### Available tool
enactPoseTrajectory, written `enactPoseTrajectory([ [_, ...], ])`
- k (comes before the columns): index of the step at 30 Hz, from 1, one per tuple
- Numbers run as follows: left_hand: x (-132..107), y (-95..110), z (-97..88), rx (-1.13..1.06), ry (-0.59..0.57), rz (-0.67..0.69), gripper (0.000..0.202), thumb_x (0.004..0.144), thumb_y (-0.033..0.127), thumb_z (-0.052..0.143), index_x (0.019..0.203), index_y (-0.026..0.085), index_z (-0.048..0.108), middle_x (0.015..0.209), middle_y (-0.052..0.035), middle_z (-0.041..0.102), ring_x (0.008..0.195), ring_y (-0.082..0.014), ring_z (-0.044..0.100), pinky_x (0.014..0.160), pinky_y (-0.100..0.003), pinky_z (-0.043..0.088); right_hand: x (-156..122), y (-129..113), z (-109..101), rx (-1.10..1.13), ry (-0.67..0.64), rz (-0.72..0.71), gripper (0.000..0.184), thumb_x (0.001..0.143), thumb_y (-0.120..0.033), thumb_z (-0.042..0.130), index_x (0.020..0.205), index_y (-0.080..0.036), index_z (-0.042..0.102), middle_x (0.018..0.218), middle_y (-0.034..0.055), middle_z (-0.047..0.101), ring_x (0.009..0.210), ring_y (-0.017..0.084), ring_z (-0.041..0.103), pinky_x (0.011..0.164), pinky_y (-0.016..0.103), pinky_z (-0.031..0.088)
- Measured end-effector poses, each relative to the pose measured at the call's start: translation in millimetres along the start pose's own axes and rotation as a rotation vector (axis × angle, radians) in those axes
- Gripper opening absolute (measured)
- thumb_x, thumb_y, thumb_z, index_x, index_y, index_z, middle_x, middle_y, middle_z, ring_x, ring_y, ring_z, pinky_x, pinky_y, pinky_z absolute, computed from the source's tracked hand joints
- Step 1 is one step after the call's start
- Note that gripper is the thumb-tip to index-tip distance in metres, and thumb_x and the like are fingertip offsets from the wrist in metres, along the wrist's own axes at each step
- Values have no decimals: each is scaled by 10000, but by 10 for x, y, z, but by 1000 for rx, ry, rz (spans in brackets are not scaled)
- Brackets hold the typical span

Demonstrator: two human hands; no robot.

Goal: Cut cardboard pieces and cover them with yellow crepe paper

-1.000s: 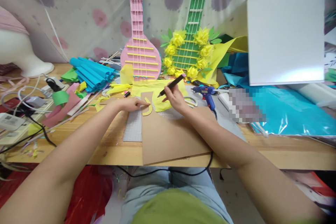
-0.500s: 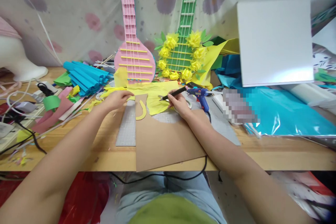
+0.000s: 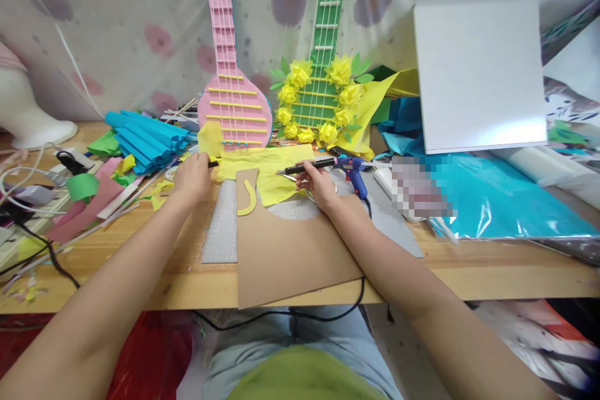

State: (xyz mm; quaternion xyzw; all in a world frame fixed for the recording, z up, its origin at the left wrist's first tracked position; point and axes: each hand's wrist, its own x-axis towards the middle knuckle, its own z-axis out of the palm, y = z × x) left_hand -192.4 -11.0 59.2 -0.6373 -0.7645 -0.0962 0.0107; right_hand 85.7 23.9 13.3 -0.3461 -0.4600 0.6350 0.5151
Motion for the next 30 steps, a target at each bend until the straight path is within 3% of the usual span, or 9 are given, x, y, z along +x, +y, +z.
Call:
enactPoseTrajectory([
  [1, -48, 102, -33, 11, 45, 3, 263, 864, 269, 351, 1058, 165, 493, 1099, -154, 565, 1016, -301, 515, 781, -382, 388, -5, 6, 12, 5, -19, -3, 427, 633, -515, 639, 867, -171, 539, 604, -22, 570, 502, 87, 543, 448, 217, 483],
  [4, -196, 443, -46, -82, -17, 144, 222, 859, 286, 391, 1037, 217, 503, 1056, -62, 616, 926, -219, 567, 733, -300, 393, -16, 40, 37, 19, -72, -1, 407, 639, -483, 655, 881, -181, 531, 628, -23, 587, 518, 88, 552, 465, 221, 491],
  [6, -272, 627, 4, -147, -59, 244, 210, 848, 284, 416, 1030, 234, 509, 1045, -40, 625, 920, -198, 575, 722, -278, 391, -26, 57, 40, 20, -90, 0, 391, 644, -469, 658, 879, -185, 529, 629, -25, 591, 524, 87, 556, 476, 219, 494],
  [8, -317, 735, 55, -173, -84, 258, 202, 843, 269, 424, 1023, 238, 510, 1043, -34, 625, 914, -192, 578, 710, -273, 389, -36, 62, 33, 13, -86, -3, 376, 650, -469, 651, 865, -186, 528, 619, -28, 588, 514, 85, 555, 476, 215, 491],
  [14, -337, 775, 79, -157, -99, 223, 186, 842, 255, 426, 1005, 230, 512, 1020, -43, 627, 913, -205, 577, 706, -283, 386, -62, 39, 39, 45, -62, -26, 351, 647, -457, 649, 834, -182, 537, 578, -35, 582, 472, 81, 540, 453, 212, 484],
  [19, -351, 827, 119, -214, -80, 305, 182, 840, 268, 444, 995, 218, 526, 968, -42, 633, 885, -196, 576, 716, -279, 397, -58, 42, 73, 53, -124, 14, 378, 633, -449, 678, 852, -166, 557, 604, -16, 622, 498, 99, 578, 452, 219, 501],
  [23, -359, 926, 117, -247, -13, 360, 179, 853, 270, 435, 973, 195, 544, 934, -48, 632, 847, -182, 573, 734, -274, 397, -20, 41, 58, 117, -73, 73, 306, 701, -410, 654, 777, -122, 584, 573, 17, 631, 482, 101, 589, 497, 222, 529],
  [30, -347, 1043, -26, -77, 170, 494, 118, 829, 190, 470, 882, 159, 570, 877, -92, 641, 820, -217, 585, 688, -306, 406, -34, -4, 81, 219, -14, 165, 262, 811, -331, 566, 679, -107, 602, 591, 50, 671, 496, 100, 617, 522, 188, 536],
])
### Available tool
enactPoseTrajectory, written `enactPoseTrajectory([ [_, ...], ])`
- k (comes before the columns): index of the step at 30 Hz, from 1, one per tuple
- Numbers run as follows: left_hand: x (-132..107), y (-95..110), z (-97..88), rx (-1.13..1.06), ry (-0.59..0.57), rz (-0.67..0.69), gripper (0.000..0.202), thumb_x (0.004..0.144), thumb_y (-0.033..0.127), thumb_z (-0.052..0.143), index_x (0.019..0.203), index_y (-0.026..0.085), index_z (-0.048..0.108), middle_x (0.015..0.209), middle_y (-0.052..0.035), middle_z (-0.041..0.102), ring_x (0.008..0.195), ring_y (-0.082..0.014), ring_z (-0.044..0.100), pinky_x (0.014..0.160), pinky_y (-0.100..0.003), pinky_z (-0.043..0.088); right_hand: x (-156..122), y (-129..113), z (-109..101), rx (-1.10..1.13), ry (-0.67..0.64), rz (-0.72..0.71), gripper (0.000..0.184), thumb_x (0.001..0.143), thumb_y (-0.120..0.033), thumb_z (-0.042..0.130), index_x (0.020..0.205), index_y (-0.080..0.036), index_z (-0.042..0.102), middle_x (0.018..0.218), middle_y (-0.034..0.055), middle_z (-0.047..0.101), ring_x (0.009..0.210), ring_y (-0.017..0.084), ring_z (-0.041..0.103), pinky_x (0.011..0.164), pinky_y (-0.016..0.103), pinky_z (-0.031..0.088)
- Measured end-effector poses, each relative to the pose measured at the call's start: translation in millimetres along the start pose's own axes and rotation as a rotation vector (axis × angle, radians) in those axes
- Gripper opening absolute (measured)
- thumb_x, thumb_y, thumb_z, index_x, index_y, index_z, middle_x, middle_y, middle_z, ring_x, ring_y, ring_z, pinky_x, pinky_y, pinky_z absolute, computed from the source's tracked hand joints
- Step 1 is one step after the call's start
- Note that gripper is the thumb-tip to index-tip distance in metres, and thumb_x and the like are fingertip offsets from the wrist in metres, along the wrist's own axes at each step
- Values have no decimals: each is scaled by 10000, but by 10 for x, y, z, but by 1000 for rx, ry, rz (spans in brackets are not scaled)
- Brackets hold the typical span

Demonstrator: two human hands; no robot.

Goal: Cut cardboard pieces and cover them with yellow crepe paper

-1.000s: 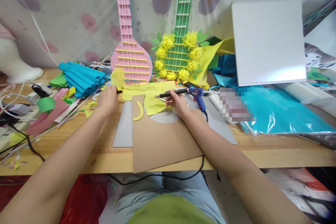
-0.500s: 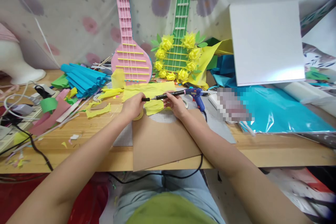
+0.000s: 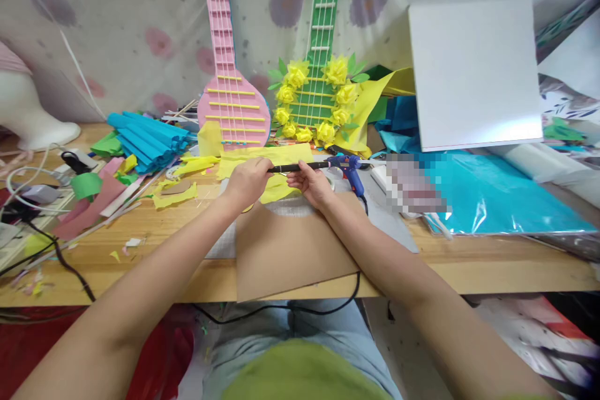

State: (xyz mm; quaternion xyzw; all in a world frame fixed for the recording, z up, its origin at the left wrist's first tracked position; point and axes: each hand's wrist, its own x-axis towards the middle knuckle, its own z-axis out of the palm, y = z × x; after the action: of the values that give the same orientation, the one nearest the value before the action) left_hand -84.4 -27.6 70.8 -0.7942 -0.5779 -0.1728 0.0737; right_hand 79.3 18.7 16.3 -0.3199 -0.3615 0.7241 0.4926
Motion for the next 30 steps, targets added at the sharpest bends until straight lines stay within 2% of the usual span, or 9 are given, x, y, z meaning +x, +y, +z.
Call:
enactPoseTrajectory([
  [6, -31, -40, 19, 60, 79, 107, 108, 821, 176, 477, 841, 158, 582, 818, -87, 638, 755, -210, 591, 636, -298, 402, -37, -13, 48, 70, -1, 78, 295, 873, -267, 477, 671, -94, 604, 568, 46, 670, 479, 90, 615, 494, 165, 521],
  [10, 9, 46, -31, 72, 85, 140, 136, 826, 182, 473, 856, 143, 600, 834, -96, 640, 780, -217, 593, 640, -299, 400, -10, -39, 46, 126, -4, 104, 272, 865, -320, 495, 719, -112, 590, 570, 33, 670, 494, 89, 621, 521, 163, 524],
  [14, 71, 137, -78, 54, 50, 94, 186, 832, 192, 467, 953, 154, 603, 901, -98, 621, 849, -222, 584, 636, -290, 396, 32, -66, 34, 108, -32, 95, 315, 884, -380, 443, 769, -117, 574, 595, 37, 670, 515, 84, 619, 555, 167, 523],
  [16, 50, 93, -62, 26, 20, 44, 213, 844, 218, 458, 1001, 176, 596, 939, -96, 609, 875, -225, 578, 636, -289, 396, 17, -99, 32, 26, -86, 131, 377, 900, -421, 381, 787, -112, 566, 623, 56, 669, 540, 89, 622, 566, 181, 521],
  [18, -18, -52, -32, -24, 10, -48, 227, 855, 257, 446, 1022, 195, 586, 968, -90, 607, 893, -228, 575, 663, -294, 403, -28, -159, 24, -131, -160, 164, 433, 903, -467, 326, 811, -114, 560, 643, 66, 660, 551, 104, 617, 555, 211, 515],
  [20, -123, -285, -10, -35, 72, -256, 232, 857, 275, 433, 1015, 186, 578, 1008, -102, 601, 941, -247, 563, 712, -315, 409, -92, -244, -8, -380, -187, 136, 406, 898, -464, 337, 853, -124, 555, 667, 57, 649, 557, 113, 608, 538, 231, 498],
  [24, -358, -812, 11, 43, 185, -716, 299, 853, 304, 408, 1074, 149, 537, 1070, -164, 568, 997, -305, 535, 757, -378, 413, -220, -393, -176, -1169, -27, -180, 189, 839, -324, 499, 885, -155, 572, 754, 40, 644, 658, 128, 595, 645, 251, 462],
  [27, -487, -1041, 61, 81, 127, -830, 331, 849, 303, 394, 1087, 117, 530, 1096, -201, 551, 1017, -345, 521, 774, -427, 411, -301, -408, -329, -1710, 24, -358, 173, 812, -229, 504, 931, -141, 595, 933, 98, 630, 867, 188, 572, 783, 294, 420],
  [30, -529, -1060, 124, 125, -9, -876, 363, 807, 310, 470, 1074, 76, 544, 1106, -237, 532, 1057, -371, 493, 829, -451, 390, -382, -356, -393, -1948, 13, -351, 217, 817, -194, 468, 974, -115, 595, 1011, 141, 587, 965, 215, 527, 844, 302, 386],
])
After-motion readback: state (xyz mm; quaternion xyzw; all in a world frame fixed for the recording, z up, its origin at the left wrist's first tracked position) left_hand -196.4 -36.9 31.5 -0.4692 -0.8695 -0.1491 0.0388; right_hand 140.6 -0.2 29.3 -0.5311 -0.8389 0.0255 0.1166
